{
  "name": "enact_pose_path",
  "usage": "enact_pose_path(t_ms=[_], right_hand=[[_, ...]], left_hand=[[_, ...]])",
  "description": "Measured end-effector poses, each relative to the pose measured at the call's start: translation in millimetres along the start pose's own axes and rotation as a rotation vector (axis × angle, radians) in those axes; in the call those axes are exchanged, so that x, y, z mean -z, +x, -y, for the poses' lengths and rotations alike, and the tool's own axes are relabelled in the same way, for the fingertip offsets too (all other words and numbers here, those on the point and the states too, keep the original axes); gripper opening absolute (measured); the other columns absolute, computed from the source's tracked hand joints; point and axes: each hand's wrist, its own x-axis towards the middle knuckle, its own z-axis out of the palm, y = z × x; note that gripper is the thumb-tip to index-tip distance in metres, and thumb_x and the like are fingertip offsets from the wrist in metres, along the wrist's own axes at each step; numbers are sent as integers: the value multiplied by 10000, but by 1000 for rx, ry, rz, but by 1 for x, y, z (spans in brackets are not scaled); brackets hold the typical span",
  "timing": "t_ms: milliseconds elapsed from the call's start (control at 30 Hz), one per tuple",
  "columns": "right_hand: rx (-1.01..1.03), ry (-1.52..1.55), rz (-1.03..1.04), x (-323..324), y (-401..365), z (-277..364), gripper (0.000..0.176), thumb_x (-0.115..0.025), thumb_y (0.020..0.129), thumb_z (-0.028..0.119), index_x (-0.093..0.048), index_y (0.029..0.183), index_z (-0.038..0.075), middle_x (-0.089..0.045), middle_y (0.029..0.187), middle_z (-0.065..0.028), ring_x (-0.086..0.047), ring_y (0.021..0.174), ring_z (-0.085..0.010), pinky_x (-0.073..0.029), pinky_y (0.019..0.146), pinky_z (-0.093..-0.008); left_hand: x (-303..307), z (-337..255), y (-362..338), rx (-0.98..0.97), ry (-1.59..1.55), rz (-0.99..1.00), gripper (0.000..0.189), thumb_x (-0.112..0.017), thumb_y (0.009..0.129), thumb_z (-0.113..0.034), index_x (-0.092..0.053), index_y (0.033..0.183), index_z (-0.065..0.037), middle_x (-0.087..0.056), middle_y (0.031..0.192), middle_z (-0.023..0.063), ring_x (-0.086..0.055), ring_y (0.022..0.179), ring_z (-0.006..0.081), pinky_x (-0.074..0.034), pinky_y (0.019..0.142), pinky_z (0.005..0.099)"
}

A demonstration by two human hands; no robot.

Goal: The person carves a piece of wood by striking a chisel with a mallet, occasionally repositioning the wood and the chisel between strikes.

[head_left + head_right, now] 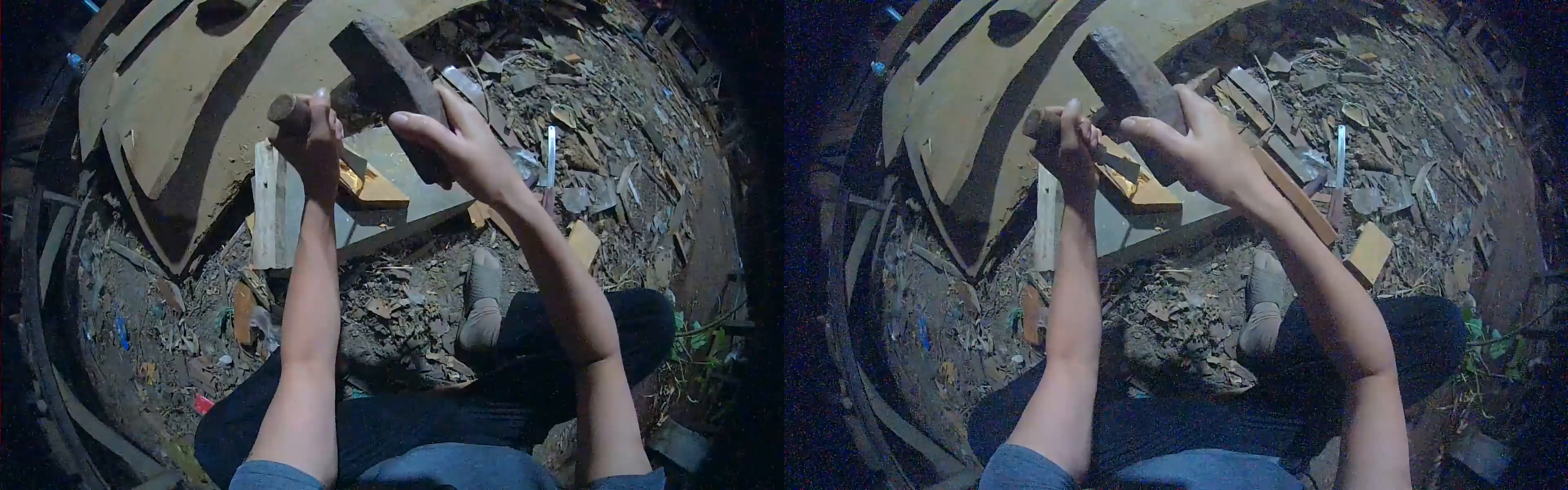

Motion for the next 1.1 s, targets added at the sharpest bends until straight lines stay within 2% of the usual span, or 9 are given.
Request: enact_pose_path(t_ms=[367,433,567,667,733,800,867,933,1100], right_hand=[[35,56,22,-4,-2,-1,334,-652,911,334,-502,1011,52,-499,656,22,-455,460,-63,-336,401,-225],[-25,-5,24,-1,-2,1,526,-674,844,443,-585,1073,-22,-650,858,-101,-611,759,-144,-489,684,-310],[40,-42,-4,-3,0,-7,517,-670,849,436,-587,1074,-21,-646,852,-93,-602,743,-134,-483,670,-297],[63,77,46,-9,-2,-2,310,-645,919,317,-501,982,50,-508,655,17,-462,464,-53,-331,391,-218],[15,3,22,-8,-4,11,536,-683,825,450,-589,1040,-31,-653,795,-112,-621,694,-165,-491,641,-329],[162,-71,-47,-13,-5,26,547,-685,811,453,-567,1051,-25,-647,752,-139,-634,656,-214,-496,618,-360],[312,-155,-118,-16,-7,40,561,-686,797,456,-545,1061,-19,-641,709,-167,-647,618,-264,-502,595,-392],[574,-501,-243,-16,-14,54,592,-682,774,458,-487,1104,6,-619,663,-217,-646,602,-377,-505,566,-451],[247,-995,-93,-10,-14,50,527,-679,793,385,-488,1158,56,-618,734,-200,-624,673,-417,-477,618,-472]], left_hand=[[12,10,-2,-12,29,-98,173,-679,845,-102,-534,760,-60,-530,590,-1,-477,441,66,-395,416,238],[11,7,-4,-7,26,-82,178,-678,847,-107,-533,754,-62,-527,581,-1,-485,454,66,-393,421,235],[12,6,-1,8,6,-65,175,-670,856,-117,-532,760,-67,-508,562,-10,-480,463,58,-384,422,224],[10,10,0,5,7,-103,192,-671,848,-111,-528,726,-78,-501,559,-11,-470,445,77,-379,423,248],[16,22,1,-133,214,-82,192,-660,833,-87,-530,692,-77,-502,571,-13,-489,469,108,-392,455,291],[28,31,3,-63,326,71,153,-657,816,-109,-576,705,-44,-554,614,1,-538,551,136,-437,538,325],[-2,26,-19,-229,605,-112,172,-684,796,-161,-623,812,-1,-619,701,36,-589,669,148,-471,624,336],[-4,38,-12,-600,494,136,304,-731,764,-199,-619,953,10,-665,866,138,-655,808,275,-492,696,347],[-8,48,-3,-706,629,161,312,-736,789,-218,-608,965,5,-672,879,141,-656,820,294,-502,703,356]])
